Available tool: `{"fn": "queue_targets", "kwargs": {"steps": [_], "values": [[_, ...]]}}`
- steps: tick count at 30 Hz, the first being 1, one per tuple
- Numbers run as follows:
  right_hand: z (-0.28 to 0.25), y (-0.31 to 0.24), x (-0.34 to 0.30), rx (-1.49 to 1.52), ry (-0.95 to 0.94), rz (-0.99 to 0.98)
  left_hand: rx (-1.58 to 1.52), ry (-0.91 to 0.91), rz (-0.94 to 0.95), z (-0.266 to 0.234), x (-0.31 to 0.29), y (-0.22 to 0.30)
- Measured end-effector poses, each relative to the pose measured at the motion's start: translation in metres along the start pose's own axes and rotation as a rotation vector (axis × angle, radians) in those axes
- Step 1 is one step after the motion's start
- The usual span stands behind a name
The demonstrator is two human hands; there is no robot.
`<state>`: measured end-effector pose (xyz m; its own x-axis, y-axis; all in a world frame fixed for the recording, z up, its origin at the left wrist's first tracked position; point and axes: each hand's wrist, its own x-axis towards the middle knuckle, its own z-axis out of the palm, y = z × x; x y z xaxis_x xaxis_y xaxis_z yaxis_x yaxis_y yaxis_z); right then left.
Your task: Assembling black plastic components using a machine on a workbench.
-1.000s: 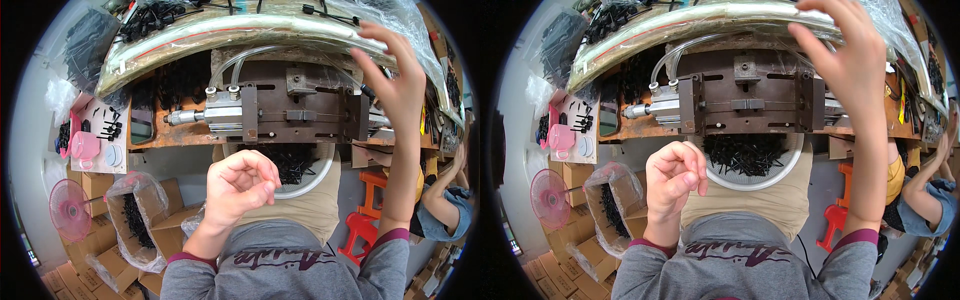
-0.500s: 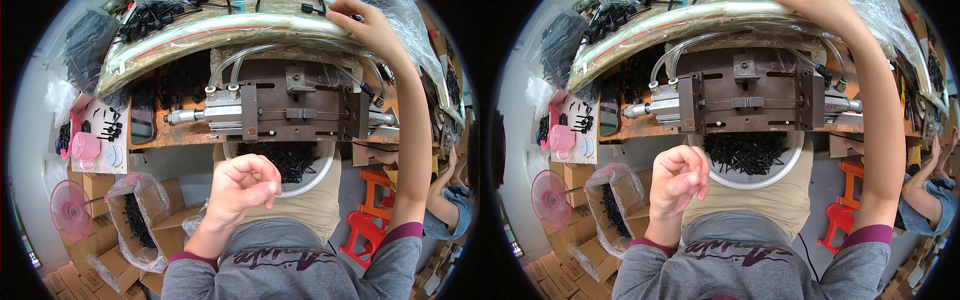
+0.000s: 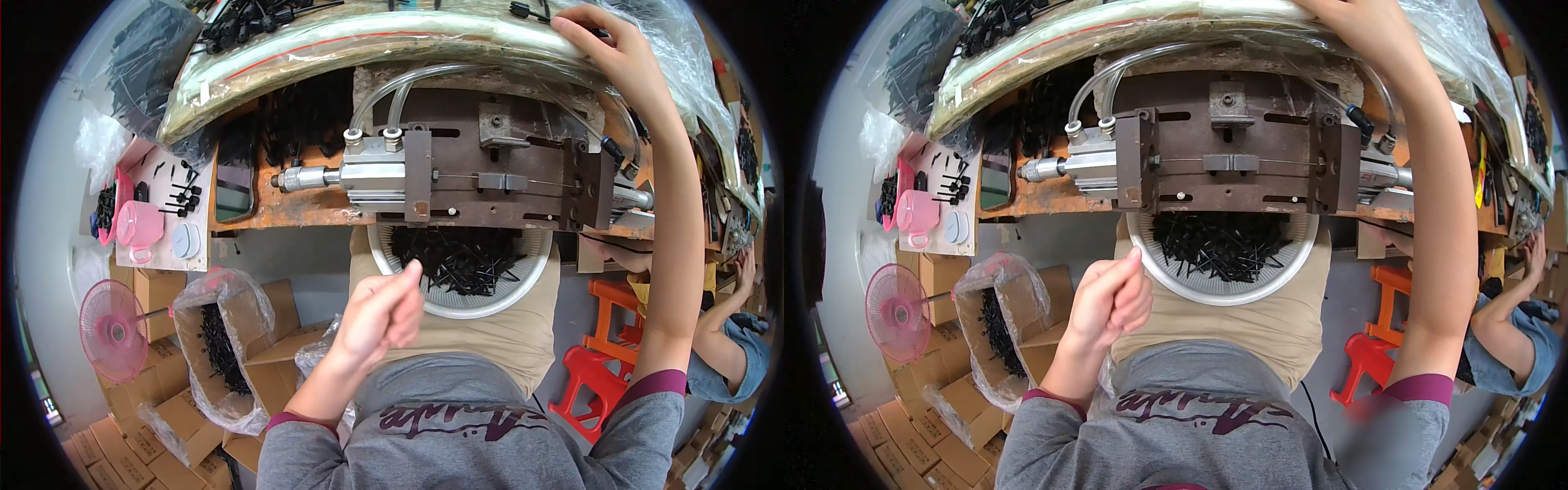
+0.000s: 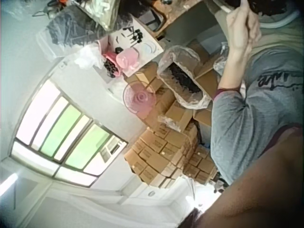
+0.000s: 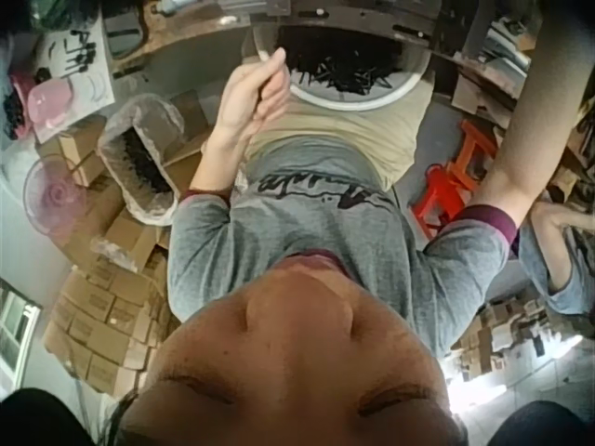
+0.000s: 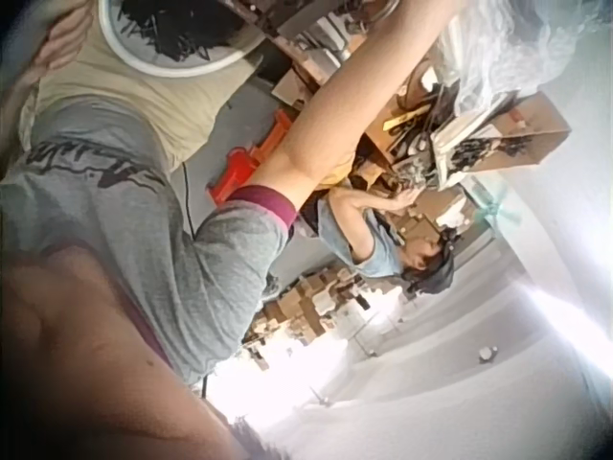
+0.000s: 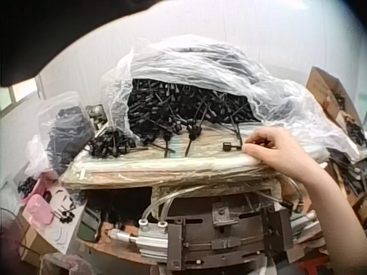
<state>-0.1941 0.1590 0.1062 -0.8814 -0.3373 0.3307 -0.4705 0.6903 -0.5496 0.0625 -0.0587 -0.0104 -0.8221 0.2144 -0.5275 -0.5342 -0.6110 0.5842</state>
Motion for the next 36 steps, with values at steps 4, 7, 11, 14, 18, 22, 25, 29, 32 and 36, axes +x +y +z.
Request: {"fn": "queue_targets", "kwargs": {"steps": [4,7,11,14,18,22,25,29,32,36], "values": [[0.005,0.007,0.001,0.023,0.051,0.005,-0.203,0.139,-0.020,-0.047,0.010,-0.013],[0.007,0.019,0.005,-0.035,0.029,-0.044,-0.218,0.267,0.107,-0.071,0.018,-0.010],[0.003,0.051,0.015,-0.077,-0.023,-0.132,-0.215,0.335,0.220,-0.088,0.029,0.011],[0.003,0.051,0.015,-0.067,-0.026,-0.146,-0.267,0.333,0.256,-0.089,0.032,0.018],[0.005,0.050,0.013,-0.048,-0.010,-0.115,-0.282,0.313,0.373,-0.075,0.023,0.029],[0.003,0.049,0.014,-0.106,-0.018,-0.114,-0.230,0.183,0.519,-0.062,0.007,0.050],[-0.006,0.051,0.019,-0.211,-0.046,-0.137,-0.031,0.157,0.520,-0.049,-0.001,0.047],[-0.021,0.045,0.031,-0.323,-0.145,-0.316,0.404,0.291,0.557,-0.024,-0.011,0.037],[-0.031,0.034,0.036,-0.408,-0.255,-0.372,0.678,0.354,0.598,0.001,-0.012,0.032],[-0.029,-0.046,0.006,-0.619,-0.247,-0.314,0.683,0.291,0.694,0.005,-0.009,0.018]]}}
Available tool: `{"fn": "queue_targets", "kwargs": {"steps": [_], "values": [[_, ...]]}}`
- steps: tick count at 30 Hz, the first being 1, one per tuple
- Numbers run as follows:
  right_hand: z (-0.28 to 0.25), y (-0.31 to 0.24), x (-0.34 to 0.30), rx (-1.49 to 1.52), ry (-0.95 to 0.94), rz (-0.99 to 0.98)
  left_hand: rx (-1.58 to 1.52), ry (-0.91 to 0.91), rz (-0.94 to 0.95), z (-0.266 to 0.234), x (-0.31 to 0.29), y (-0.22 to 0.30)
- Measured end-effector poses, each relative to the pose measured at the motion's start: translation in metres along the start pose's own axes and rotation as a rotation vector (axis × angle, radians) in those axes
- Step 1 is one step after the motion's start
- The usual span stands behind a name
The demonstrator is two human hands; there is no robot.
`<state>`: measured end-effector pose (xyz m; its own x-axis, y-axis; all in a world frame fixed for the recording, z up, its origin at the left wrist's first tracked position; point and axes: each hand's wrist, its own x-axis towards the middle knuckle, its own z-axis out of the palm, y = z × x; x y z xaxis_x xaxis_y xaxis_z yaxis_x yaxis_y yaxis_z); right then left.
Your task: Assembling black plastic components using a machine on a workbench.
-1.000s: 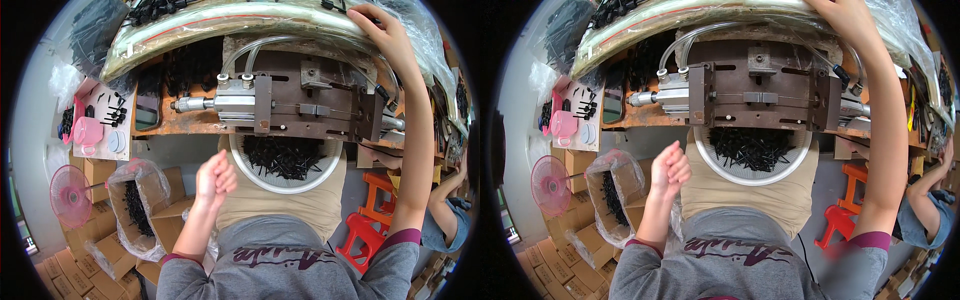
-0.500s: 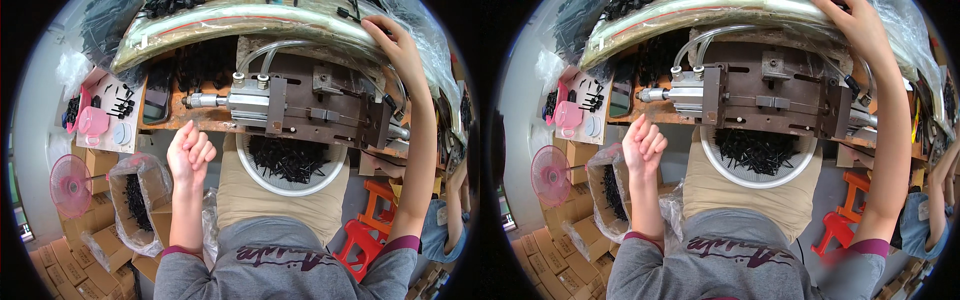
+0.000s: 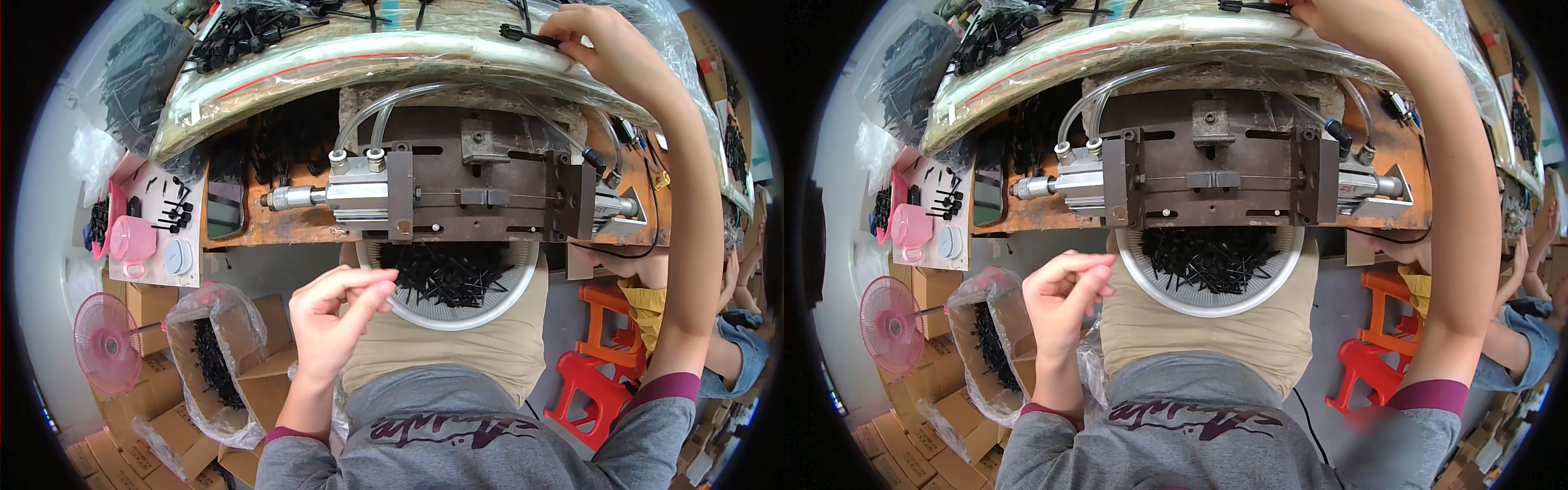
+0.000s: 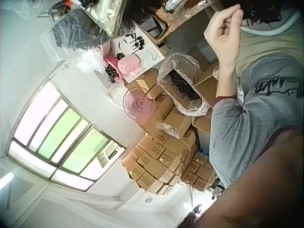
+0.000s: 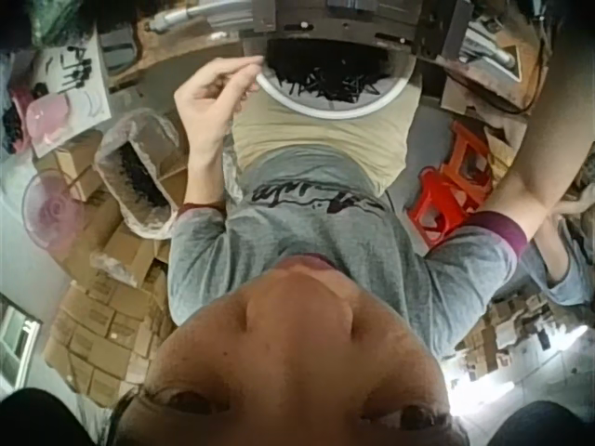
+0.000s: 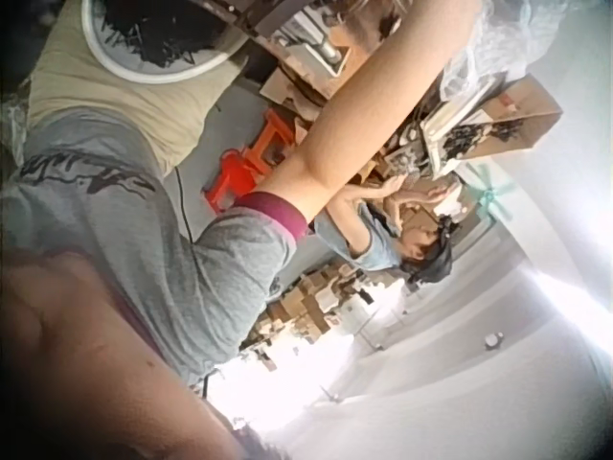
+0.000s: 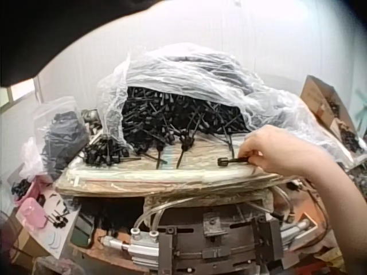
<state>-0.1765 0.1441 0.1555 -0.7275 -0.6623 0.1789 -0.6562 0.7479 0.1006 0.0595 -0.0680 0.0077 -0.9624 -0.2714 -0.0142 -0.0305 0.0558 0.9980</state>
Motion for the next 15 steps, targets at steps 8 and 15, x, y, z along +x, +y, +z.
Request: {"fn": "queue_targets", "kwargs": {"steps": [8,15], "values": [[0.012,0.034,-0.001,-0.011,-0.008,0.033,0.004,-0.027,0.247,0.013,-0.002,-0.003],[0.040,0.001,-0.050,-0.077,0.615,-0.428,-0.147,-0.171,0.213,0.030,0.012,0.014]]}}
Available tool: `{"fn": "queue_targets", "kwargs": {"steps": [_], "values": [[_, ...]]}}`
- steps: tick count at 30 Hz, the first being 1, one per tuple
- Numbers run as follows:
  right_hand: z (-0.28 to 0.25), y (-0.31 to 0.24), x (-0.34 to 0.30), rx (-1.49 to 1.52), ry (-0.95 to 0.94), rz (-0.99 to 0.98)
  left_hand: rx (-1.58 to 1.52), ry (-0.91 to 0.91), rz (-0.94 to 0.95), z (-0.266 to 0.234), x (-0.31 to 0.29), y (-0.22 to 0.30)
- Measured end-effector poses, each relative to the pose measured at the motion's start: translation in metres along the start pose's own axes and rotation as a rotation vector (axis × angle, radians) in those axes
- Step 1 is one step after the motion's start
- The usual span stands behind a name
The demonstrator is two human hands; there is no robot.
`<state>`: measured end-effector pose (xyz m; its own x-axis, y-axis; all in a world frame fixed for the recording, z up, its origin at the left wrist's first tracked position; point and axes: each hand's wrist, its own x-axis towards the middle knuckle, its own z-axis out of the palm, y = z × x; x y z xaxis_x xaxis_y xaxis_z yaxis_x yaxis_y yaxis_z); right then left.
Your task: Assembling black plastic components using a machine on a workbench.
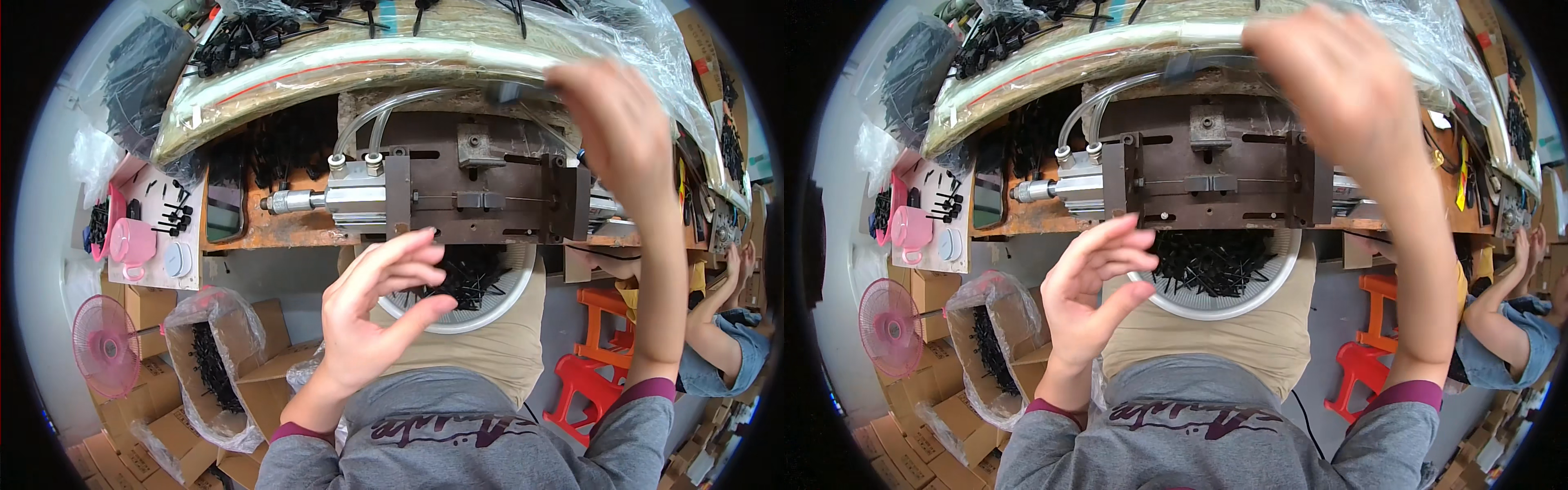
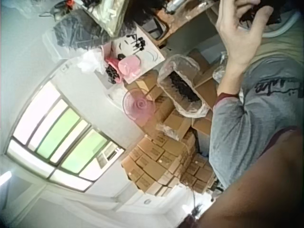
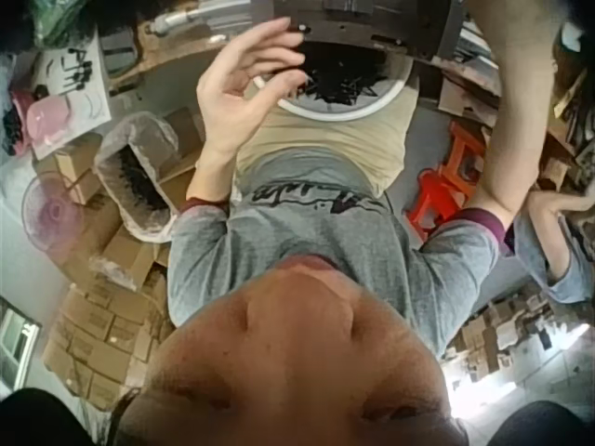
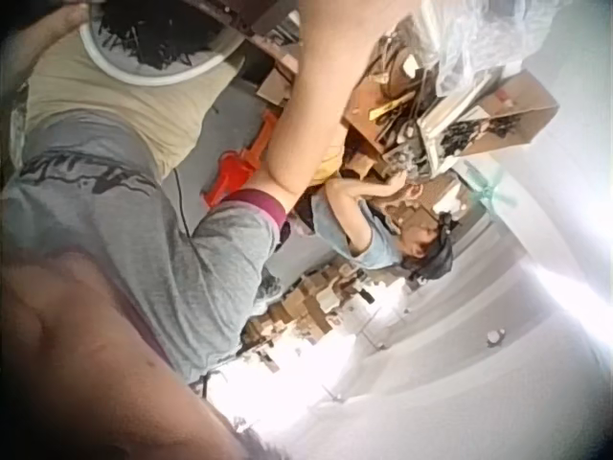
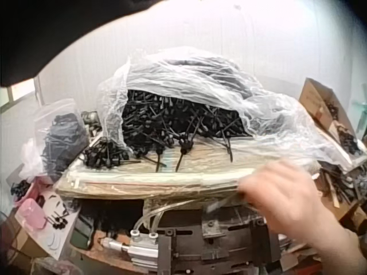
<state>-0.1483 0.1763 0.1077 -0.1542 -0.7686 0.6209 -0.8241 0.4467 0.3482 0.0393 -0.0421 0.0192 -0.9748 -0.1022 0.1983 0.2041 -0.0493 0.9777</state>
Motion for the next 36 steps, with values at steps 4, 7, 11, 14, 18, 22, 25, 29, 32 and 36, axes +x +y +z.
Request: {"fn": "queue_targets", "kwargs": {"steps": [4,7,11,14,18,22,25,29,32,36], "values": [[0.006,-0.061,-0.027,0.087,0.038,-0.075,-0.213,-0.059,-0.117,0.004,0.010,0.007],[0.008,-0.082,-0.044,0.131,0.033,-0.048,-0.251,-0.068,-0.151,0.012,0.014,0.011],[0.006,-0.080,-0.054,0.132,0.053,0.028,0.016,-0.095,0.004,0.017,0.013,0.007],[0.001,-0.082,-0.059,0.174,0.173,0.305,0.522,-0.074,0.342,0.021,0.017,-0.006],[-0.004,-0.091,-0.062,0.535,0.281,0.626,0.725,-0.076,0.438,0.039,0.021,-0.028],[-0.010,-0.110,-0.069,0.963,0.229,1.027,1.002,-0.079,0.568,0.042,0.028,-0.040],[-0.016,-0.121,-0.063,1.189,0.223,1.234,1.100,-0.110,0.553,0.046,0.028,-0.035],[-0.021,-0.119,-0.061,1.320,0.100,1.321,1.070,-0.131,0.528,0.043,0.033,-0.031],[-0.019,-0.119,-0.063,1.414,0.083,1.392,1.062,-0.130,0.503,0.044,0.033,-0.031],[-0.016,-0.118,-0.065,1.532,0.078,1.421,1.066,-0.122,0.490,0.043,0.033,-0.031]]}}
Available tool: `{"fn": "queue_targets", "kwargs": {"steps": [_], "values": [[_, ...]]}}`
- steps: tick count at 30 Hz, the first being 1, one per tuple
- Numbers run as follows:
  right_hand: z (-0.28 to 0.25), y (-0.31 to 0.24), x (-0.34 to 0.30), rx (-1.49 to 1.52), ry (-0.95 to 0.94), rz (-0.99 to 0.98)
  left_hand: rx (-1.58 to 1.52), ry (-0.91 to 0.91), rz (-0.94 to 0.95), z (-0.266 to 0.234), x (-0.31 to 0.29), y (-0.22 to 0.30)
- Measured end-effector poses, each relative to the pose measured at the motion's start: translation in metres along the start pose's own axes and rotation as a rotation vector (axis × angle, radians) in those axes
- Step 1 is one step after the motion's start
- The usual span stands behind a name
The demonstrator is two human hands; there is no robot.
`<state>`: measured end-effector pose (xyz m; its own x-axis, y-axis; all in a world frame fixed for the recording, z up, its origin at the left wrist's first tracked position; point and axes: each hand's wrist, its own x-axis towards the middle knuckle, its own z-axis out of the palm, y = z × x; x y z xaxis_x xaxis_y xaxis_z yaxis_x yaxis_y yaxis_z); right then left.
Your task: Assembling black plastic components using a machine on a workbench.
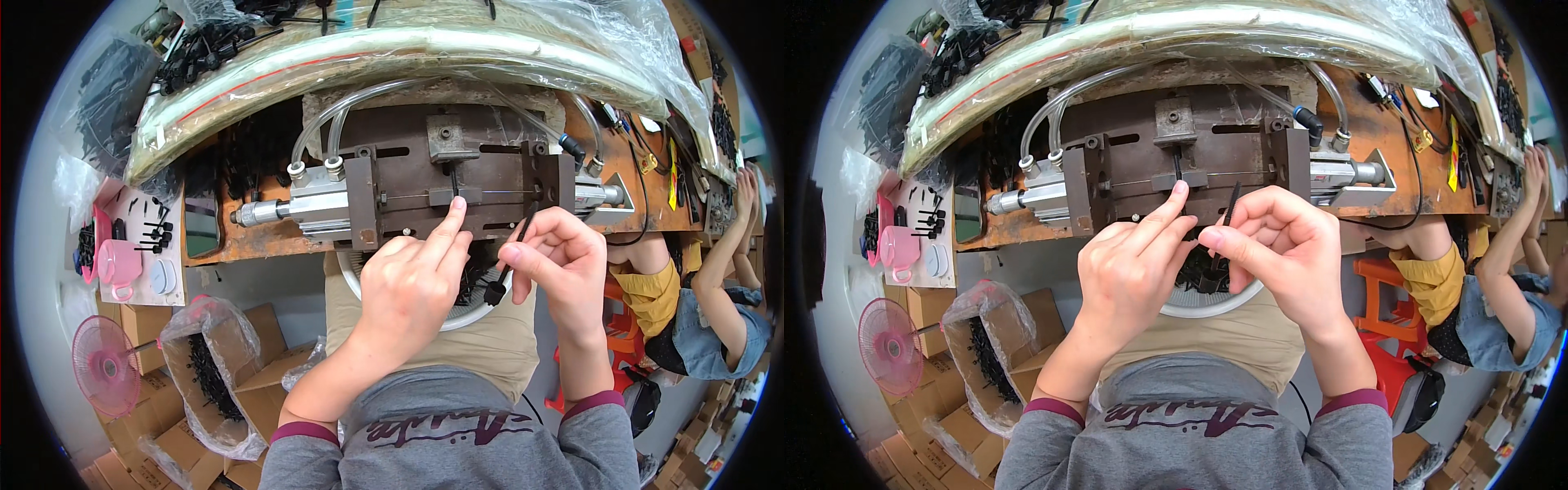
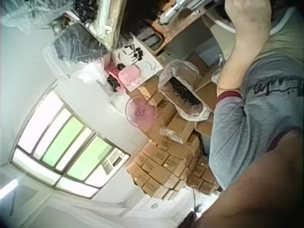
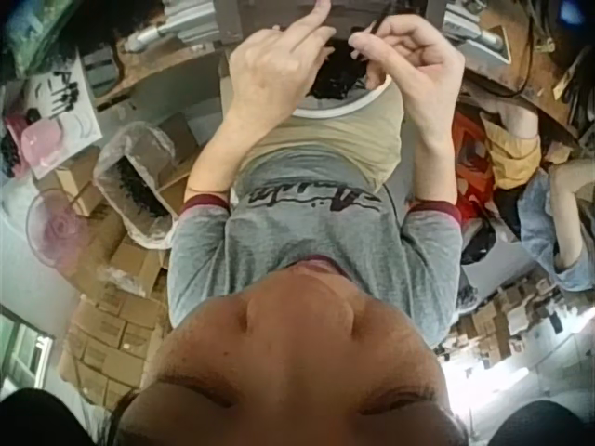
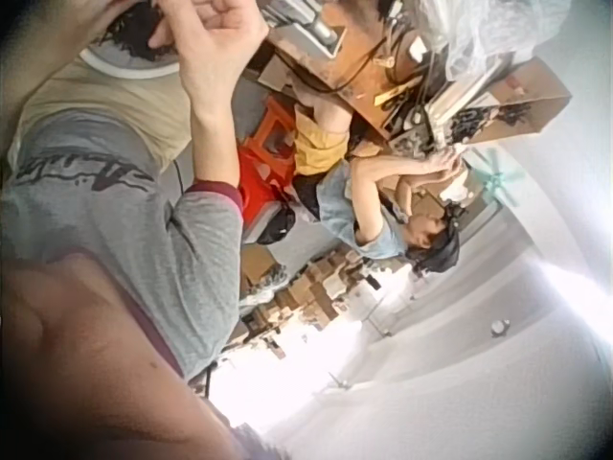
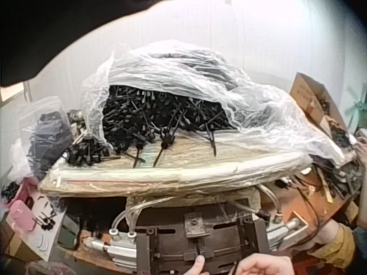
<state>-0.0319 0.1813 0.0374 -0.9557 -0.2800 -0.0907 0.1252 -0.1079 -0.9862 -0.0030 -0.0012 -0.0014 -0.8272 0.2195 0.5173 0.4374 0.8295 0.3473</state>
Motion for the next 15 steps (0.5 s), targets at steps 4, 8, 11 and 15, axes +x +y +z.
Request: {"fn": "queue_targets", "kwargs": {"steps": [4,8,11,15], "values": [[0.0001,0.0021,-0.0011,0.035,0.000,0.028,0.009,-0.001,0.005,-0.0001,0.0009,-0.0002],[0.0001,0.0048,-0.0017,0.052,-0.010,0.034,0.025,-0.020,-0.003,-0.0011,0.0013,0.0009],[0.0010,0.0055,-0.0020,0.047,-0.022,0.044,0.034,-0.027,0.002,-0.0019,0.0010,0.0008],[0.0025,0.0061,-0.0017,0.040,-0.013,0.039,-0.048,-0.023,0.004,-0.0070,0.0013,-0.0011]]}}
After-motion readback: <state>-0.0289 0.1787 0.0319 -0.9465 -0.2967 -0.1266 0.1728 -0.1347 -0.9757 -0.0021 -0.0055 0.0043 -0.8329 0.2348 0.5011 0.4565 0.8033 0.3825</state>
